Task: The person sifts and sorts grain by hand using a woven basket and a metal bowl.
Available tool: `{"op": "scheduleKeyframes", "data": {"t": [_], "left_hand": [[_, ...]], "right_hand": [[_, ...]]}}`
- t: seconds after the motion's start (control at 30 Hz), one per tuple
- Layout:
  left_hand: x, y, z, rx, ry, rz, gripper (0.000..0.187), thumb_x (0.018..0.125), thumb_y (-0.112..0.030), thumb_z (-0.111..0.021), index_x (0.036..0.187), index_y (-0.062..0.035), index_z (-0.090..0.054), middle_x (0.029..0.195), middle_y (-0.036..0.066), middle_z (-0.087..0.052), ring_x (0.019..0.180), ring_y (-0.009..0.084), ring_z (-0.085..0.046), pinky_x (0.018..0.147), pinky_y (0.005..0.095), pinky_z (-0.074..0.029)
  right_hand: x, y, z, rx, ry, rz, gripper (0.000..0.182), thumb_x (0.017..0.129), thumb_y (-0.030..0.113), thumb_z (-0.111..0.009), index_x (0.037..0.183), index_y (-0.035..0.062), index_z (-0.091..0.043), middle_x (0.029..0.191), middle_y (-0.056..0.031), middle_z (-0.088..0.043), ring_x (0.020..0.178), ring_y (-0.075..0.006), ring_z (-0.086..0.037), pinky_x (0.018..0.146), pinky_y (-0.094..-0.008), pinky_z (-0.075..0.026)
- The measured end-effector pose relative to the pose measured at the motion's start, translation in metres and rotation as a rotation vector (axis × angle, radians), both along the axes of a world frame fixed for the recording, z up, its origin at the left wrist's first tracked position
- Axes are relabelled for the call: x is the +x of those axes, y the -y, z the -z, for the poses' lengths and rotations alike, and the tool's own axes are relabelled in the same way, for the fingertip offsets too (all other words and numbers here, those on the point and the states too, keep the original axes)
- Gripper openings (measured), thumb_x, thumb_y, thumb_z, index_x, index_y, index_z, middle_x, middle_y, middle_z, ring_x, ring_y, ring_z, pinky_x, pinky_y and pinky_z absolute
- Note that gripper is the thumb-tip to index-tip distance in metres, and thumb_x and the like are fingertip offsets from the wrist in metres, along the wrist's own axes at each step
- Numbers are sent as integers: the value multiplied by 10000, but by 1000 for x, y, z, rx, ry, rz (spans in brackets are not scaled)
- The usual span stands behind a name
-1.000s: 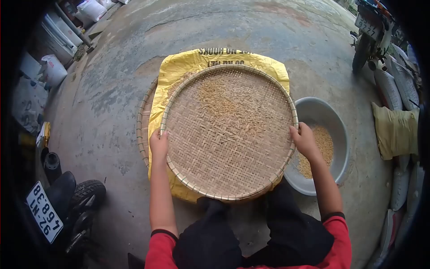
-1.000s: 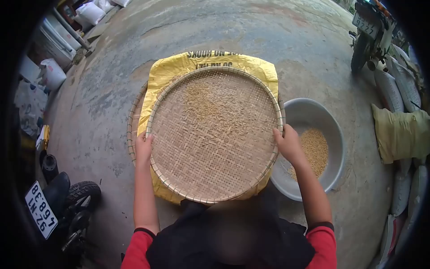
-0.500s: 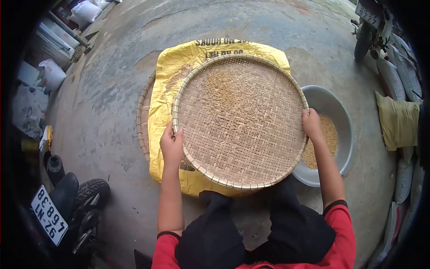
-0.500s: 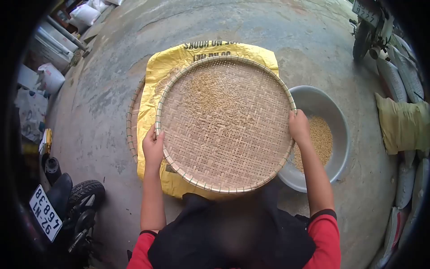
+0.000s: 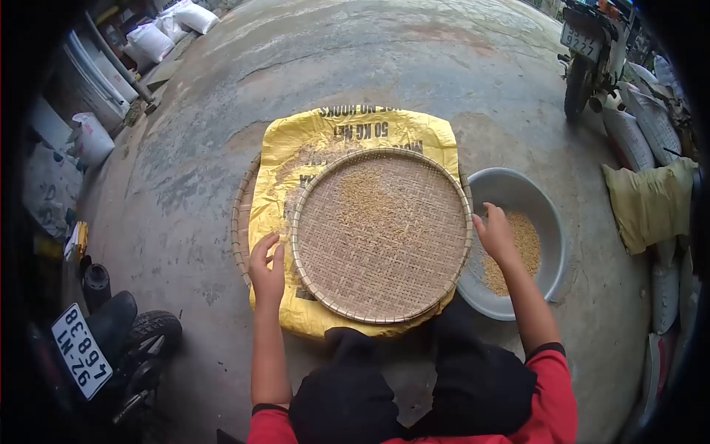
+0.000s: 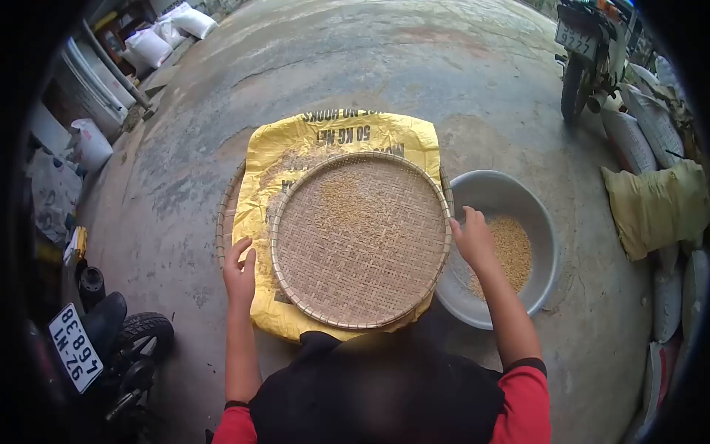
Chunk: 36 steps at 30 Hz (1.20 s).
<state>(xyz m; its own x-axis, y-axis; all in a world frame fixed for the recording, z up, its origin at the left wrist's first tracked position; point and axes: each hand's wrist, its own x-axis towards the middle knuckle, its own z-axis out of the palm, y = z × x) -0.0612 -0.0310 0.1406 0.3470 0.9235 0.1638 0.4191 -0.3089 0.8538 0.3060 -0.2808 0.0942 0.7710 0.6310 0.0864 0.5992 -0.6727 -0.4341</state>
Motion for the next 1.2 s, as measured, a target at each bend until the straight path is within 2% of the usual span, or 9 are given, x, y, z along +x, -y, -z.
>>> {"op": "scheduleKeyframes", "data": {"t": [0.07,0.17,0.23,0.27,0.3,0.33,0.4,0.53,1.2], "left_hand": [[-27,24,-62,-8,385,41,278,912,-211,-551,1091,-2,-588,1227,160,-537,1144,224,-505,895,310,-416],[-77,59,-166,342,648,302,462,947,-419,-430,1156,-20,-532,1298,188,-462,1213,290,-446,892,308,-406],[-112,84,-238,334,1067,667,587,931,-478,-412,1260,6,-458,1417,251,-282,1341,396,-225,993,413,-355],[-117,103,-285,396,1116,918,623,933,-464,-405,1314,28,-386,1442,292,-184,1361,431,-119,1024,458,-316],[-84,145,-338,869,1126,-23,620,938,-421,-387,1342,43,-317,1441,321,-132,1359,452,-80,1021,475,-313],[-92,163,-363,1002,1221,376,619,938,-420,-387,1343,43,-316,1441,320,-134,1359,452,-82,1021,474,-313],[-104,191,-389,1162,1133,704,618,937,-418,-387,1344,42,-314,1441,319,-137,1359,450,-86,1021,473,-314],[-109,228,-400,1287,1036,735,616,937,-413,-386,1346,40,-311,1440,316,-143,1358,447,-94,1020,471,-315],[-103,268,-380,1388,1088,657,606,933,-392,-382,1357,32,-293,1438,302,-174,1355,432,-135,1015,459,-320]], "right_hand": [[4,16,-50,212,2,-39,443,900,306,-529,1211,-4,-482,1142,-171,-530,975,-284,-562,788,-374,-458],[-13,49,-165,715,29,-184,424,923,300,-511,1234,13,-481,1166,-92,-541,940,-170,-533,752,-275,-443],[-43,80,-261,983,226,-346,482,962,380,-390,1278,21,-446,1247,-96,-520,1052,-157,-514,765,-268,-401],[-54,102,-304,1178,222,-489,578,949,455,-365,1305,1,-411,1309,-139,-476,1138,-216,-487,826,-328,-391],[-71,124,-349,1297,288,-672,652,933,499,-355,1330,-17,-378,1364,-190,-413,1214,-267,-438,885,-384,-375],[-91,141,-383,1369,340,-822,648,934,496,-355,1329,-17,-378,1357,-191,-416,1207,-267,-441,883,-383,-377],[-133,165,-431,1428,409,-1098,642,935,491,-354,1326,-17,-379,1342,-192,-423,1193,-266,-447,880,-382,-381],[-197,189,-470,1437,447,-1343,629,938,480,-352,1321,-17,-382,1313,-194,-438,1164,-265,-461,873,-380,-387],[-225,205,-457,1463,399,-1440,563,951,427,-344,1296,-16,-392,1167,-205,-510,1021,-256,-526,840,-368,-422]]}}
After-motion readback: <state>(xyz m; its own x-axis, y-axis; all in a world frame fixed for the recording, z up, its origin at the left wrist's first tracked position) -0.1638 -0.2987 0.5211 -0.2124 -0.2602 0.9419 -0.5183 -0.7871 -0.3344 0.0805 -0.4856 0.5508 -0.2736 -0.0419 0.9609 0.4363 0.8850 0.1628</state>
